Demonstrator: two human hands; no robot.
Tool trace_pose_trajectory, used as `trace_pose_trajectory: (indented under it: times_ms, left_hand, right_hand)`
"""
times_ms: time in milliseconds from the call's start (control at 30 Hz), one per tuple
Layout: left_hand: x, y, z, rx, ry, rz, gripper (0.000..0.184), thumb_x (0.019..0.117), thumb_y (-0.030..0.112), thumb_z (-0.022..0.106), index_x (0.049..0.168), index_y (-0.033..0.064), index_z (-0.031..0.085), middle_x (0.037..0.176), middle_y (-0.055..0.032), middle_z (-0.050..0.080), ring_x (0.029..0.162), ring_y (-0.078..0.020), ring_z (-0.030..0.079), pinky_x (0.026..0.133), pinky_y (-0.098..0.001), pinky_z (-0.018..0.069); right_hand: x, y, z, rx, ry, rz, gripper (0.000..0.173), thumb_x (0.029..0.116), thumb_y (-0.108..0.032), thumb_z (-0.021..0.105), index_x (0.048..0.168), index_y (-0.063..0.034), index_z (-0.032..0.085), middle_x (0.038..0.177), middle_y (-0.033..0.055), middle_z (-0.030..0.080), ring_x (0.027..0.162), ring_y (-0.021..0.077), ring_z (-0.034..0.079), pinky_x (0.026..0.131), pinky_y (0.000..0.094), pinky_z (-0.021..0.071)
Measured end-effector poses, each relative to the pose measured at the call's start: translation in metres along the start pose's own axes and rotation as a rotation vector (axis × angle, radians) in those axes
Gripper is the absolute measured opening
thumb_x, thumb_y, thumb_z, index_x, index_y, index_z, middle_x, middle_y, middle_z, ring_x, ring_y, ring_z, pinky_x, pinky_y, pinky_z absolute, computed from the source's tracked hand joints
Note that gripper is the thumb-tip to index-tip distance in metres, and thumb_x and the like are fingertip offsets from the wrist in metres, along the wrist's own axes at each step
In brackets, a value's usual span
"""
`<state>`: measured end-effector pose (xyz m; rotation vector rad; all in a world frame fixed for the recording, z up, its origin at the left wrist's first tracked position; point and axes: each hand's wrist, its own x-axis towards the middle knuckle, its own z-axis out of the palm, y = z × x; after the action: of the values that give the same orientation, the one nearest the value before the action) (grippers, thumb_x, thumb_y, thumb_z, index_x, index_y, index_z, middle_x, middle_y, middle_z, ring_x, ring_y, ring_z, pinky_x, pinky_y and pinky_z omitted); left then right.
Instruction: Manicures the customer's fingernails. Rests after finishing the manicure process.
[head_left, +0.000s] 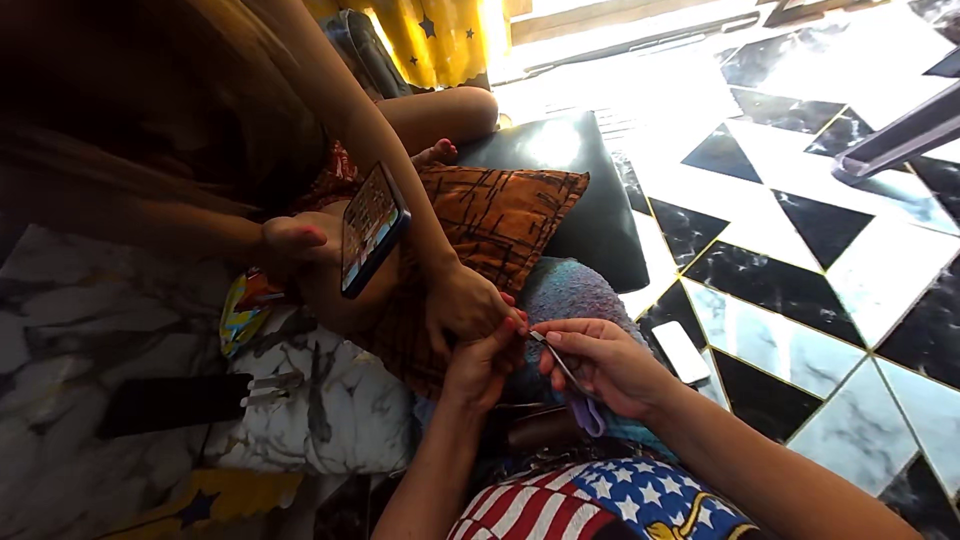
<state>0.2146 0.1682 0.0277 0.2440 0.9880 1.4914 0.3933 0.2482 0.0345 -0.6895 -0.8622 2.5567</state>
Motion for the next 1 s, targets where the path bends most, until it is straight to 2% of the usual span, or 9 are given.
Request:
trace_pose_trajectory:
  times_ms: [300, 667, 800, 900, 1000]
  left_hand:
    - [-0.0001, -0.0011, -0.0003, 0.008, 0.019, 0.003, 0.01, 0.0971, 0.001, 0.06, 0.1, 0.0011, 0.07, 0.09, -0.0117, 0.072, 0.072, -0.0142, 0.07, 0.062, -0.0256, 0.0585]
    - [-0.0001, 0.0001, 0.0013, 0.015, 0.031, 0.002, 0.012, 0.0979, 0.0, 0.059, 0.101, 0.0003, 0.07, 0.089, -0.0128, 0.072, 0.068, -0.0138, 0.069, 0.058, -0.0243, 0.0574]
    - [-0.002, 0.004, 0.0071, 0.024, 0.041, 0.005, 0.013, 0.0954, -0.005, 0.055, 0.096, -0.0013, 0.068, 0.088, -0.0126, 0.072, 0.071, -0.0148, 0.071, 0.063, -0.0256, 0.0599]
    - [-0.0012, 0.0026, 0.0041, 0.019, 0.037, 0.001, 0.011, 0.0969, -0.002, 0.058, 0.1, -0.0006, 0.069, 0.09, -0.0134, 0.072, 0.071, -0.0151, 0.07, 0.061, -0.0255, 0.0591]
    - [0.0004, -0.0004, 0.0002, -0.007, 0.02, 0.006, 0.01, 0.0968, 0.0, 0.061, 0.102, 0.0002, 0.07, 0.09, -0.0133, 0.072, 0.069, -0.0141, 0.069, 0.059, -0.0246, 0.0574]
  right_hand:
    - [0.0005, 0.0036, 0.0054, 0.049, 0.058, 0.01, 0.027, 0.1064, -0.009, 0.047, 0.12, 0.0033, 0.067, 0.082, 0.0085, 0.074, 0.062, 0.0083, 0.068, 0.056, 0.0195, 0.0566]
    - [0.0026, 0.0074, 0.006, 0.026, 0.056, -0.019, 0.027, 0.1059, -0.011, 0.046, 0.118, 0.001, 0.067, 0.076, 0.0018, 0.065, 0.057, 0.0033, 0.058, 0.053, 0.0162, 0.0505]
    - [0.0027, 0.0085, 0.0059, 0.022, 0.052, -0.032, 0.027, 0.1057, -0.011, 0.046, 0.118, 0.0004, 0.067, 0.073, 0.0, 0.063, 0.055, 0.0019, 0.056, 0.052, 0.0152, 0.0489]
    - [0.0016, 0.0081, 0.0048, 0.01, 0.046, -0.046, 0.029, 0.1059, -0.011, 0.046, 0.12, 0.002, 0.068, 0.076, 0.0036, 0.069, 0.057, 0.0039, 0.06, 0.052, 0.0165, 0.0507]
    - [0.0009, 0.0055, 0.0038, 0.031, 0.023, -0.041, 0.029, 0.1066, -0.009, 0.046, 0.122, 0.0042, 0.066, 0.083, 0.0109, 0.075, 0.064, 0.0113, 0.071, 0.057, 0.0219, 0.0584]
